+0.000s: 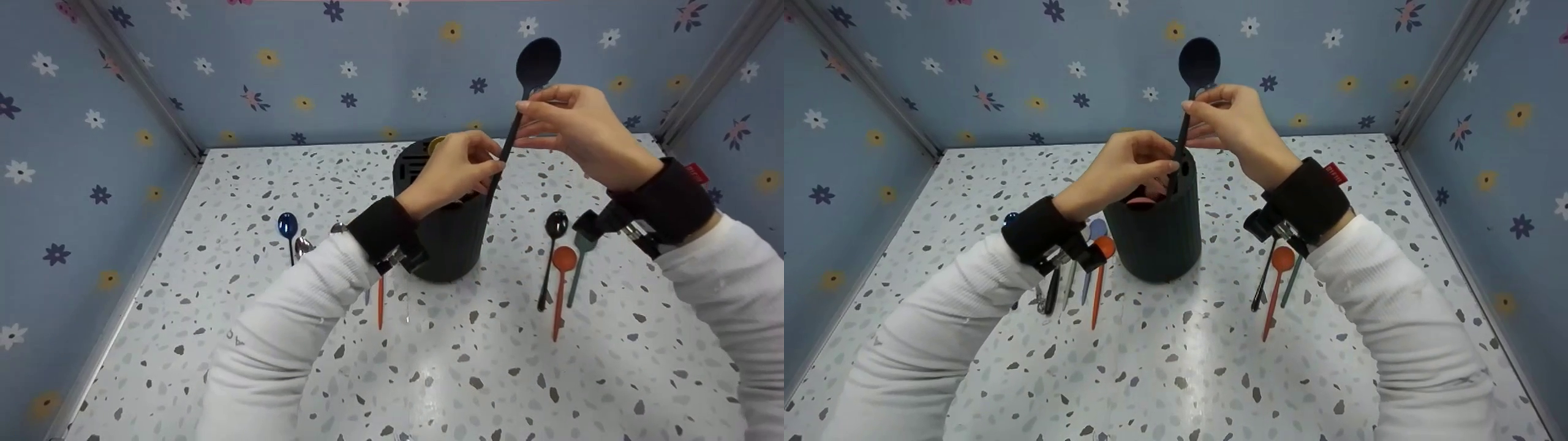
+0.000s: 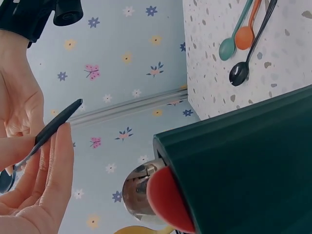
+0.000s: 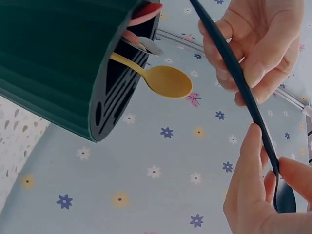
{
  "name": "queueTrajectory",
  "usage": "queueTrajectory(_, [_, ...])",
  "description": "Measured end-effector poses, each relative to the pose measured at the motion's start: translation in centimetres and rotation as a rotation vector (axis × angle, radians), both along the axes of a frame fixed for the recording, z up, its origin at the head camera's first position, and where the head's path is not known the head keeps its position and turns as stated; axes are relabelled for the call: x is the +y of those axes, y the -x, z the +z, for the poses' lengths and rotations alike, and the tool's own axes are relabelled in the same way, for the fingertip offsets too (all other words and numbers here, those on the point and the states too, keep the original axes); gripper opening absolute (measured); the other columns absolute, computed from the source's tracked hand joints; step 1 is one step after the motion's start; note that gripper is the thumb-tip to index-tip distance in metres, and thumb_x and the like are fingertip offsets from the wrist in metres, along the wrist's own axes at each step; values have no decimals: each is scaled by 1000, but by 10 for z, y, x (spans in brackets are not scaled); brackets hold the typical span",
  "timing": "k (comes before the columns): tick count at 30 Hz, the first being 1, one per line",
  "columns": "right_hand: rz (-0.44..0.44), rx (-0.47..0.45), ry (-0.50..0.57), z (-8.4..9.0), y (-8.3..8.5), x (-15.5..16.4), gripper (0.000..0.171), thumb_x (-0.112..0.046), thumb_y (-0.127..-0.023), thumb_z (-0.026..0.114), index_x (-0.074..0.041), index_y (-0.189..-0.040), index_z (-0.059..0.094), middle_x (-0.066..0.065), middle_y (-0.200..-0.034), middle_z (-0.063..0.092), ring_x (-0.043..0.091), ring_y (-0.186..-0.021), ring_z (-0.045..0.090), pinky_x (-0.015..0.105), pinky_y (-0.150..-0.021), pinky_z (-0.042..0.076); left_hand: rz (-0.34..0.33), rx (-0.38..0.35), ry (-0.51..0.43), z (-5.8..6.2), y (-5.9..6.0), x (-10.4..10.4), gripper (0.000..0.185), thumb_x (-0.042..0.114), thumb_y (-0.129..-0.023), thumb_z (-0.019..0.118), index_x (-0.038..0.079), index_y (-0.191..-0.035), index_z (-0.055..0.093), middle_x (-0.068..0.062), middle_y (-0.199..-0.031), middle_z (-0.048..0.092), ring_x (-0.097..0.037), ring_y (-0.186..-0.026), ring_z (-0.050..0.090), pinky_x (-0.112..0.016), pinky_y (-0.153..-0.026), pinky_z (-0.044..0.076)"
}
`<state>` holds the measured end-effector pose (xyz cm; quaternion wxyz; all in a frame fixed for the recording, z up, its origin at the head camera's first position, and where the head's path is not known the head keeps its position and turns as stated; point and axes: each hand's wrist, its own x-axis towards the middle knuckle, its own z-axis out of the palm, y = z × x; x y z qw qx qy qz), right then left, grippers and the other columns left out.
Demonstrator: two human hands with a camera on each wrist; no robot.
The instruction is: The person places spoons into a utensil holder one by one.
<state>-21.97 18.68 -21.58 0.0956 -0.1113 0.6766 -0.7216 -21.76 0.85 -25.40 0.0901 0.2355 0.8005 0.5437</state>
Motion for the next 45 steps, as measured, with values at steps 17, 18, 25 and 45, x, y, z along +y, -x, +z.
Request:
queueTrajectory(17, [10, 102, 51, 14, 7, -8, 34, -9, -81, 63, 3, -107, 44, 15, -105, 46, 26, -94, 50, 36, -94, 42, 73, 4, -82, 9, 18, 0, 19, 5, -87, 53, -1, -106, 54, -15, -95, 60, -22, -82, 59, -20, -71, 51])
queueTrajectory(18, [11, 102, 53, 13, 8, -9, 34, -9, -81, 63, 3, -107, 44, 15, -106, 45, 26, -95, 50, 37, -94, 42, 79, -8, -74, 9, 19, 0, 19, 6, -88, 53, 0, -106, 53, -15, -96, 60, -21, -83, 59, -19, -71, 51])
queueTrajectory(25, [-21, 45, 70, 7, 14, -19, 31, -7, -79, 66, 3, -102, 48, 14, -104, 48, 24, -91, 51, 37, -92, 44, 126, -19, -72, 2, 25, -2, 19, 4, -87, 54, -1, -105, 54, -15, -96, 59, -21, -85, 58, -17, -73, 50])
queueTrajectory(45, [-38, -34, 19, -17, 22, -27, 28, -6, -81, 63, 1, -103, 47, 13, -104, 49, 24, -101, 50, 39, -94, 42, 222, 61, 75, -17, 30, -4, 15, 3, -85, 57, 0, -98, 63, -12, -91, 63, -18, -76, 59, -18, -66, 49])
